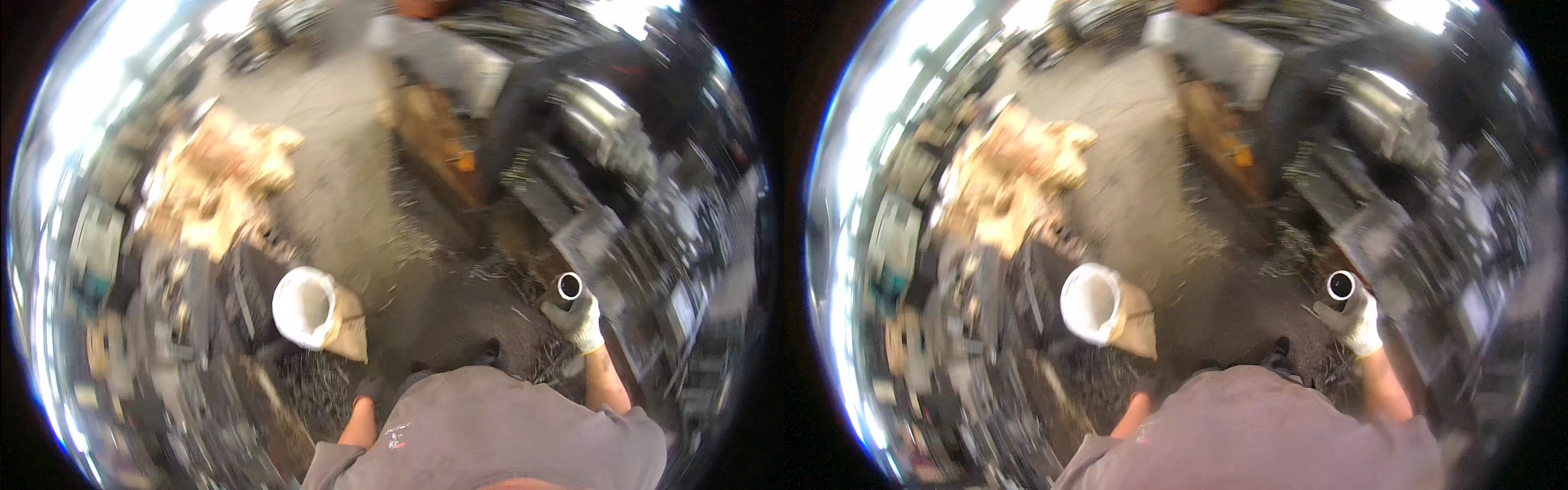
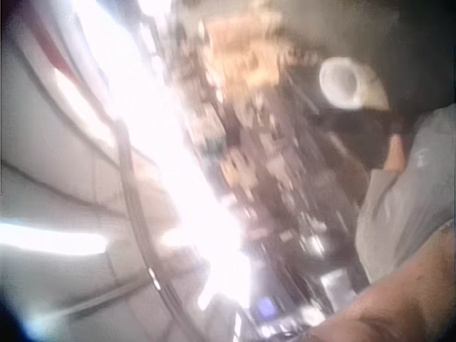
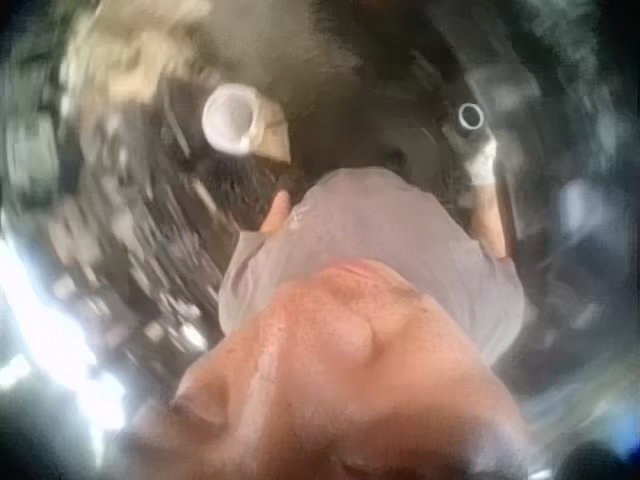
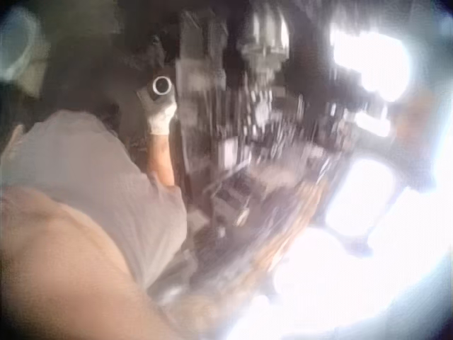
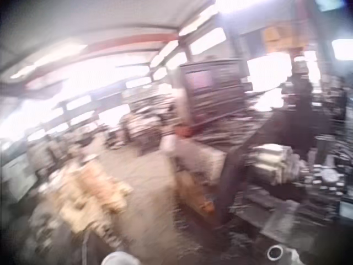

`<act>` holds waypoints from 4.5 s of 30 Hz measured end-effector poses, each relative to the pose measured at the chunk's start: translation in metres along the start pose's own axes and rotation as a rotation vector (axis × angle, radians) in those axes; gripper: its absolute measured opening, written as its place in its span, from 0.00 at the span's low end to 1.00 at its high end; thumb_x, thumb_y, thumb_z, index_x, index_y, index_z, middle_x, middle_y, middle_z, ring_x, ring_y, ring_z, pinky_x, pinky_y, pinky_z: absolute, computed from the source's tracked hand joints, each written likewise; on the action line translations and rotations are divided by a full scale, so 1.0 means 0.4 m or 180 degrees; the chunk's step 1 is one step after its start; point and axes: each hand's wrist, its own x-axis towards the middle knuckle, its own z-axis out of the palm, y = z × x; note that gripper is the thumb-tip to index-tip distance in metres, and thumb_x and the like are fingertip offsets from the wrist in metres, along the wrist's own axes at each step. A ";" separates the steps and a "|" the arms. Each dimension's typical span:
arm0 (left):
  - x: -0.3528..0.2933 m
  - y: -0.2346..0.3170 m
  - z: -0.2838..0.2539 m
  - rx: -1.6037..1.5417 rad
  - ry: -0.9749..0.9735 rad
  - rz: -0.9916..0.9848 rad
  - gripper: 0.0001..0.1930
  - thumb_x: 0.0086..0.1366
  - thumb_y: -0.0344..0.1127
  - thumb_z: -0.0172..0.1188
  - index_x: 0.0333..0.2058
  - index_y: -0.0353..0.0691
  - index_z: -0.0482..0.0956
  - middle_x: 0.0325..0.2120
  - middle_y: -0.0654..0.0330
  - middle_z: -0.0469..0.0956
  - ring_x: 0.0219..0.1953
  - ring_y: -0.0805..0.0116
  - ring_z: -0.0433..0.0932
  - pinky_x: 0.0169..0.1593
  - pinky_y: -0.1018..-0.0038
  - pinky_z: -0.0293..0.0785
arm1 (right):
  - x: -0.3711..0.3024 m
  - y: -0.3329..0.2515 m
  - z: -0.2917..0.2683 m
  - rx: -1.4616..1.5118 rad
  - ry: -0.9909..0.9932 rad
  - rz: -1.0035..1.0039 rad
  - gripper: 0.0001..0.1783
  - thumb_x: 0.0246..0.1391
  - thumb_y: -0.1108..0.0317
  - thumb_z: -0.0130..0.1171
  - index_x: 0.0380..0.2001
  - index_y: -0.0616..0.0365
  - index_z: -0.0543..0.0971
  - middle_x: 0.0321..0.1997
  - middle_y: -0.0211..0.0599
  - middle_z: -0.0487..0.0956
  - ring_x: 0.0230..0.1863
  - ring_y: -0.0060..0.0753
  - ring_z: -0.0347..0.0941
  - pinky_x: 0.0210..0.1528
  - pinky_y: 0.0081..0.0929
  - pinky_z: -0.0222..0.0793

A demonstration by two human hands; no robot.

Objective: The person repeatedly loads hollow metal tubes into a lathe chuck, secures them, and removes them after machining. The person places the processed tubes into a white bucket and continues the cycle with additional tubes from a nearby stack.

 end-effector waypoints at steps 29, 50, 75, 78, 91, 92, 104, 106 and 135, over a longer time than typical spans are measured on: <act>-1.175 -0.203 0.339 -0.1153 0.5306 -0.7974 0.29 0.80 0.53 0.54 0.64 0.33 0.74 0.60 0.41 0.77 0.57 0.39 0.79 0.58 0.50 0.76 | -0.836 -1.425 1.437 0.1217 -0.5717 -0.5340 0.33 0.49 0.55 0.78 0.57 0.54 0.81 0.44 0.50 0.87 0.45 0.53 0.87 0.46 0.45 0.84; -1.471 -0.890 -0.542 -0.0044 0.2936 -0.5728 0.42 0.60 0.47 0.64 0.73 0.43 0.65 0.72 0.49 0.67 0.77 0.50 0.61 0.80 0.51 0.51 | -1.500 -2.030 1.523 -0.0253 -0.3974 -0.8683 0.18 0.53 0.55 0.67 0.45 0.48 0.87 0.43 0.44 0.89 0.44 0.51 0.86 0.45 0.43 0.83; -1.196 -1.010 -0.599 0.0259 0.4251 -0.3771 0.34 0.52 0.45 0.72 0.59 0.42 0.77 0.63 0.39 0.71 0.72 0.35 0.63 0.78 0.37 0.49 | -1.644 -2.001 1.833 -0.1556 -0.6884 -0.8311 0.17 0.67 0.55 0.64 0.47 0.55 0.90 0.39 0.34 0.90 0.32 0.30 0.79 0.39 0.34 0.78; -1.185 -1.026 -0.585 0.0107 0.4046 -0.3918 0.39 0.52 0.50 0.74 0.63 0.47 0.75 0.65 0.41 0.69 0.73 0.36 0.61 0.77 0.38 0.50 | -1.691 -1.981 1.846 -0.1659 -0.9045 -0.6210 0.19 0.71 0.53 0.57 0.50 0.54 0.89 0.36 0.32 0.87 0.32 0.27 0.74 0.40 0.29 0.77; -1.173 -1.022 -0.602 0.0017 0.3613 -0.4149 0.42 0.55 0.54 0.73 0.68 0.54 0.73 0.67 0.47 0.69 0.74 0.44 0.61 0.79 0.39 0.45 | -1.145 -2.087 1.847 0.0079 -0.4868 -0.7100 0.24 0.57 0.55 0.72 0.51 0.59 0.84 0.41 0.49 0.87 0.40 0.40 0.86 0.47 0.35 0.80; -1.174 -1.019 -0.606 0.0009 0.3673 -0.4105 0.44 0.54 0.53 0.73 0.70 0.54 0.71 0.68 0.47 0.68 0.77 0.45 0.58 0.80 0.38 0.40 | -1.102 -2.084 1.809 0.0184 -0.4909 -0.6448 0.25 0.53 0.57 0.72 0.51 0.60 0.84 0.41 0.50 0.87 0.41 0.41 0.86 0.48 0.37 0.80; -1.164 -0.793 -0.965 -0.2064 0.4363 -0.0762 0.20 0.70 0.41 0.65 0.58 0.45 0.81 0.47 0.48 0.86 0.49 0.52 0.86 0.51 0.63 0.81 | -0.680 -1.761 1.358 0.1192 -0.4640 -0.4753 0.22 0.48 0.61 0.72 0.45 0.59 0.84 0.32 0.48 0.87 0.34 0.44 0.87 0.40 0.40 0.81; -1.120 -0.773 -1.028 -0.2479 0.3889 -0.0781 0.17 0.70 0.42 0.66 0.54 0.44 0.84 0.42 0.50 0.87 0.45 0.56 0.87 0.50 0.63 0.81 | -0.622 -1.684 1.368 0.0807 -0.4601 -0.4719 0.24 0.47 0.62 0.73 0.48 0.59 0.82 0.34 0.48 0.87 0.35 0.45 0.87 0.41 0.40 0.82; -1.136 -0.485 -0.108 -0.4798 0.6609 -0.3715 0.15 0.74 0.39 0.60 0.53 0.38 0.85 0.42 0.62 0.82 0.44 0.65 0.80 0.52 0.67 0.78 | -1.130 -2.099 1.426 0.0509 -0.5101 -0.7970 0.18 0.55 0.62 0.68 0.47 0.59 0.81 0.25 0.32 0.83 0.22 0.31 0.79 0.19 0.26 0.75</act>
